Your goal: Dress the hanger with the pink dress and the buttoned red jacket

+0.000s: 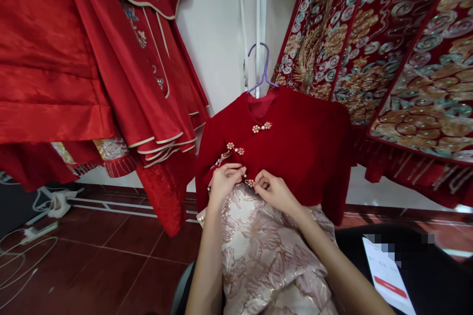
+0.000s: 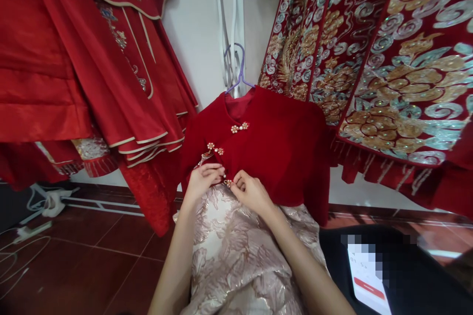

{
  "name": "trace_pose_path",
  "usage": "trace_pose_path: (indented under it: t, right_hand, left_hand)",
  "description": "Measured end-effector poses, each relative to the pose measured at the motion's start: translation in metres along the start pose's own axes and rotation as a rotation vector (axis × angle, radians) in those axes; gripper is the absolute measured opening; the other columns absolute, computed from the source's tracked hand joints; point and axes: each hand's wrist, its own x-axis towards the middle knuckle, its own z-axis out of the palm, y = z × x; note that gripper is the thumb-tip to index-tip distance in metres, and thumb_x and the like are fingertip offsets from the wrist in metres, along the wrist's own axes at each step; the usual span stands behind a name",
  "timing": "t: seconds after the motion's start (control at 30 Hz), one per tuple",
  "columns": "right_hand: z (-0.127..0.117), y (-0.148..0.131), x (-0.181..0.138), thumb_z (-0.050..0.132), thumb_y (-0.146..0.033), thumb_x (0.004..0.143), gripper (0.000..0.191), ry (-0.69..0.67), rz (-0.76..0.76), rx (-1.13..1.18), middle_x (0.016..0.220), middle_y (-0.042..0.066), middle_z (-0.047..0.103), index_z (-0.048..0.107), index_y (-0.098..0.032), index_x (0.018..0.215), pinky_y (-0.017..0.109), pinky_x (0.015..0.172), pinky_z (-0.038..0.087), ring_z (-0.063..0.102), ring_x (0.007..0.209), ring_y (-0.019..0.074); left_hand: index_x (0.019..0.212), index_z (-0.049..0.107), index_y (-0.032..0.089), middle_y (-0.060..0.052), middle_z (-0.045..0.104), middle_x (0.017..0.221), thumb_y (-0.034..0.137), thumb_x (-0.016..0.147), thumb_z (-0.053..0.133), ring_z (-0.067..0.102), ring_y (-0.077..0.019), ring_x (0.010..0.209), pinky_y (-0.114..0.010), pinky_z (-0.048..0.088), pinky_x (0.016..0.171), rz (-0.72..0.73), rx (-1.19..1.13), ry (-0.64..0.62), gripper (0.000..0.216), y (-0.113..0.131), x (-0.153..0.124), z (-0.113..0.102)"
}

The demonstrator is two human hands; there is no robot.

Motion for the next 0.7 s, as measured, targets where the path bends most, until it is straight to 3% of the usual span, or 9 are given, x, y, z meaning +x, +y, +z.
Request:
trace_pose_path:
  t: [0.13,0.2,0.47,0.7]
  right_hand:
    - [-0.025,-0.013,-0.006,0.053,-0.025,0.081,0.005,-0.139,-0.05,0.1,0.066,-0.003,0.06,0.052,-0.021,0.08,0.022,0.056,0.041,0.055,0.059,0.011]
    - [-0.033,-0.019,-0.01,0.052,-0.024,0.082,0.004,-0.178,-0.061,0.125,0.066,-0.003,0.059,0.051,-0.021,0.08,0.022,0.056,0.04,0.053,0.059,0.0105]
    - [-0.036,-0.018,-0.01,0.053,-0.024,0.083,0.005,-0.202,-0.062,0.116,0.069,-0.002,0.059,0.05,-0.02,0.081,0.023,0.058,0.04,0.053,0.062,0.0105]
    - [-0.032,-0.015,-0.009,0.052,-0.024,0.084,0.004,-0.215,-0.064,0.11,0.071,-0.002,0.059,0.051,-0.02,0.083,0.022,0.057,0.04,0.054,0.064,0.0107]
  left_hand:
    - [0.103,0.066,0.011,-0.014,0.066,0.119,0.03,0.086,0.057,0.067,-0.0147,0.097,-0.029,0.052,0.09,0.012,-0.392,0.085,0.027,0.005,0.021,0.016]
    - [0.107,0.065,0.012,-0.013,0.063,0.125,0.031,0.089,0.054,0.065,-0.0148,0.105,-0.029,0.05,0.093,0.014,-0.465,0.072,0.028,0.002,0.03,0.023]
    - [0.094,0.072,0.016,-0.009,0.073,0.1,0.032,0.075,0.071,0.068,-0.0126,0.085,-0.025,0.048,0.085,0.006,-0.672,0.109,0.025,-0.01,0.038,0.029]
    - [0.088,0.074,0.016,-0.007,0.075,0.092,0.028,0.072,0.073,0.068,-0.0124,0.08,-0.024,0.048,0.079,0.019,-0.704,0.141,0.02,-0.007,0.037,0.031]
